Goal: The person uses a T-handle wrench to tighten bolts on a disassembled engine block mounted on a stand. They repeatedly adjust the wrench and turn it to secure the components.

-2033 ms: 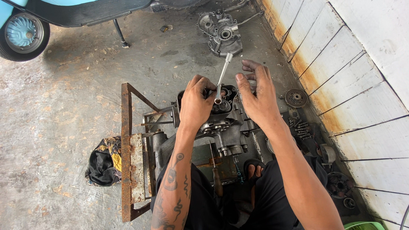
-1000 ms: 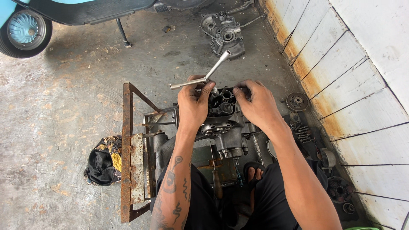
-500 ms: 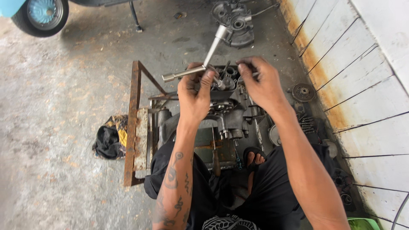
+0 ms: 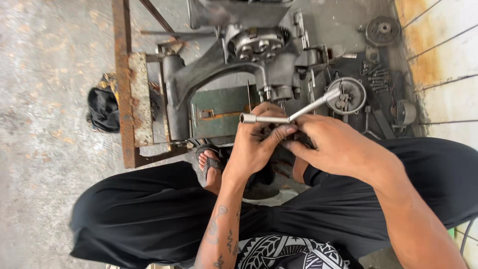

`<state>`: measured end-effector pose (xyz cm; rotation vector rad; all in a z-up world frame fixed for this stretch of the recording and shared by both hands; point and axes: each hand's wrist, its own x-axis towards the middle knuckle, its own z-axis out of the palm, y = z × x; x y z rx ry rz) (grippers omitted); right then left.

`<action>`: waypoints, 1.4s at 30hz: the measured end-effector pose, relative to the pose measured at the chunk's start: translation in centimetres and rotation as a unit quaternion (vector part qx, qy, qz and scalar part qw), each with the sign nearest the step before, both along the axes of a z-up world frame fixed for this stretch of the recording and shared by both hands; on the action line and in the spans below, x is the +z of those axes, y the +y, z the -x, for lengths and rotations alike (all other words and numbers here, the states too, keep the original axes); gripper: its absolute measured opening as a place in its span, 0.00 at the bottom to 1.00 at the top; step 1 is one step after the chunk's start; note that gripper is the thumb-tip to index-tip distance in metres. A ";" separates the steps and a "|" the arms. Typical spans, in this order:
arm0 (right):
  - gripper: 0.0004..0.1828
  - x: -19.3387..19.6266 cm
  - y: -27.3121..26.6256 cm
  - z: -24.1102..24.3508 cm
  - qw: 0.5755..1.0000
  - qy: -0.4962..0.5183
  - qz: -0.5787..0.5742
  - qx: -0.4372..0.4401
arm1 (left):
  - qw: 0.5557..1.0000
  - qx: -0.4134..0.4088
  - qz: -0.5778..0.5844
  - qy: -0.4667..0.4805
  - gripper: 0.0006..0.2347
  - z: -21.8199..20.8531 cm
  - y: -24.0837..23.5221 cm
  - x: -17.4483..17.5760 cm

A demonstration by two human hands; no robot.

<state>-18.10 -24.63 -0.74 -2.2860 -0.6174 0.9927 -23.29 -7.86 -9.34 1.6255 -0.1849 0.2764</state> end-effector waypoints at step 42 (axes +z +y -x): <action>0.16 -24.9 2.7 8.4 0.867 -0.110 -0.171 -0.455 | 0.874 0.017 0.058 0.482 0.34 6.4 1.1 -11.3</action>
